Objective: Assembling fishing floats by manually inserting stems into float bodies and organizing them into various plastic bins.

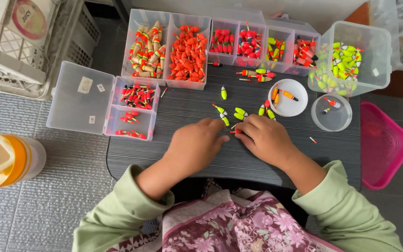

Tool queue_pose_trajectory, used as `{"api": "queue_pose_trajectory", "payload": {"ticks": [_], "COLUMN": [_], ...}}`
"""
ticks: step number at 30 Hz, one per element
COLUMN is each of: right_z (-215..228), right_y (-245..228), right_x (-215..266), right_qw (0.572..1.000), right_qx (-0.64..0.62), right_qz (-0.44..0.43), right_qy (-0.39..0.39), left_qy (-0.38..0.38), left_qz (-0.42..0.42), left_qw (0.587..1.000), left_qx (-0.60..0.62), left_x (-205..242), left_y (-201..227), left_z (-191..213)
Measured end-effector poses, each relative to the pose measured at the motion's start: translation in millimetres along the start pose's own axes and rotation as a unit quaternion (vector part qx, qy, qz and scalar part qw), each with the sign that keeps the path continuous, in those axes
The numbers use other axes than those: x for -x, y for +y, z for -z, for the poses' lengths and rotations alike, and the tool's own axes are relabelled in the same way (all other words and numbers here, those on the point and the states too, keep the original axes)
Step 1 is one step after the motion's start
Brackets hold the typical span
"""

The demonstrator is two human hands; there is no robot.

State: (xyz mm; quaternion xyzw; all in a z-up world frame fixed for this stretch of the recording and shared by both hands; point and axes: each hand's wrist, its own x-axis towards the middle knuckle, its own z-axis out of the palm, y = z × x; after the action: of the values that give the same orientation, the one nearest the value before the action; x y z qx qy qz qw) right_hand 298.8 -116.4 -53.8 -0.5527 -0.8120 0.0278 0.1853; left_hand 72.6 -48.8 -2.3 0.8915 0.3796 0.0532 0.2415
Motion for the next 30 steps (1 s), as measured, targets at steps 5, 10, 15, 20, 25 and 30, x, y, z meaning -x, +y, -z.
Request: {"api": "queue_pose_trajectory", "payload": {"ticks": [5,10,15,20,25,30], "right_z": [-9.0,4.0,5.5,7.8,14.8,7.9], "right_y": [10.0,2.5,0.9,-0.8,-6.9,-1.1], "right_x": [11.8,5.9,5.9,8.0,0.8,7.2], "right_qw": [0.994,0.982,0.974,0.974,0.978,0.988], "right_qx": [-0.063,-0.129,-0.193,-0.188,-0.154,-0.099], "right_qz": [-0.012,-0.009,0.012,0.022,0.053,0.066], "right_qy": [0.089,0.138,0.122,0.127,0.127,0.098], "left_qy": [0.005,0.035,0.065,0.081,0.014,0.013], "left_qz": [-0.094,-0.124,-0.203,-0.199,-0.147,-0.155], "left_qw": [0.996,0.986,0.964,0.96,0.947,0.952], "left_qx": [-0.01,0.103,0.159,0.18,0.285,0.263], "left_x": [-18.1,-26.0,-19.9,-19.2,-19.5,-16.7], "left_y": [6.7,-4.9,-6.2,-6.6,-11.1,-8.1], "left_z": [-20.9,-33.2,-37.8,-46.0,-49.0,-53.8]}}
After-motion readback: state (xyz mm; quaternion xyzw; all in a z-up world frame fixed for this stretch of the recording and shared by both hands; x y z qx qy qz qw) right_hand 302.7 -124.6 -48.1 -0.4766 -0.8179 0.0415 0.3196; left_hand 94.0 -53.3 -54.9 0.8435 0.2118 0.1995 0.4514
